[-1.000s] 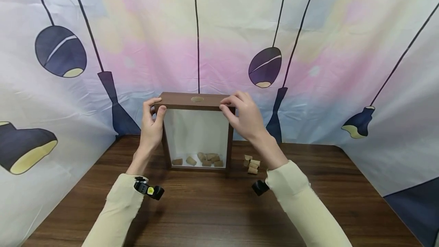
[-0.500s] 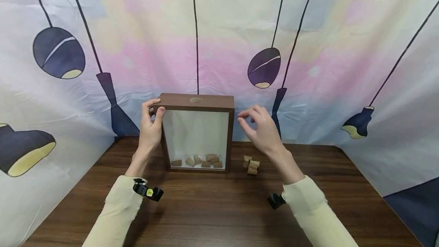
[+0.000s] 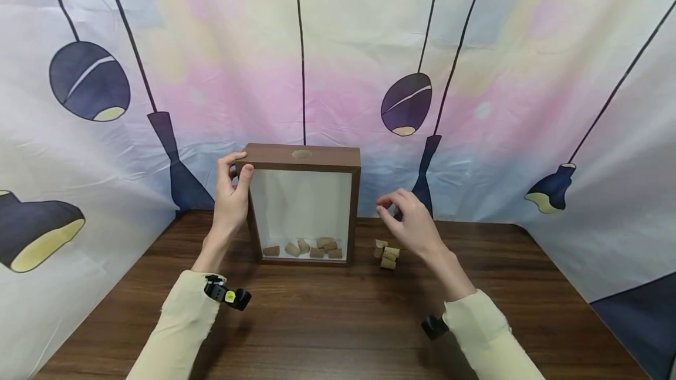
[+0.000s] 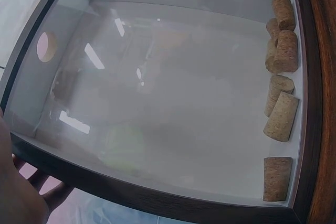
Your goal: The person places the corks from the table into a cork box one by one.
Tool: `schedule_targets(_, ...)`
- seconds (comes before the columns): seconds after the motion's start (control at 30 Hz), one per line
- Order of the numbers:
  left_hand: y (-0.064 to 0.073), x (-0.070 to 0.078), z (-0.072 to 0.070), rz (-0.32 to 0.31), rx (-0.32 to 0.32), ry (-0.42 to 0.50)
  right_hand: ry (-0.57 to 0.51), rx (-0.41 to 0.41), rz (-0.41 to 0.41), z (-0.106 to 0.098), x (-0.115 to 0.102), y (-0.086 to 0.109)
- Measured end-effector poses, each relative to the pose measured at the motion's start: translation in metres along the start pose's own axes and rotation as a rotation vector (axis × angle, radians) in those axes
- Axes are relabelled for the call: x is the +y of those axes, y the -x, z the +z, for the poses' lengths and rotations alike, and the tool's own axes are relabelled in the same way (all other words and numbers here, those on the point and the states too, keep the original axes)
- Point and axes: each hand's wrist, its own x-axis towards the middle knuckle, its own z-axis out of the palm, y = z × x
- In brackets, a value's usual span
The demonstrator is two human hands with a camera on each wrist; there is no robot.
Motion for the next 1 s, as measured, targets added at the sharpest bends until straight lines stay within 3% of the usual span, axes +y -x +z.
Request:
schedule_targets(0.17, 0.000, 0.001, 0.000, -0.008, -0.005, 0.008, -0.016, -0.088, 0.027, 0.008, 0.008, 0.014)
schedule_targets(0.5, 0.001, -0.001, 0.001, -0.002, 0.002, 0.006, -0.015, -0.297, 0.164, 0.021, 0.025, 0.043)
schedule_targets(1.0, 0.005, -0.003, 0.001, -0.026, -0.032, 0.014, -0.088, -0.459, 0.237, 0.023, 0.041, 0.064)
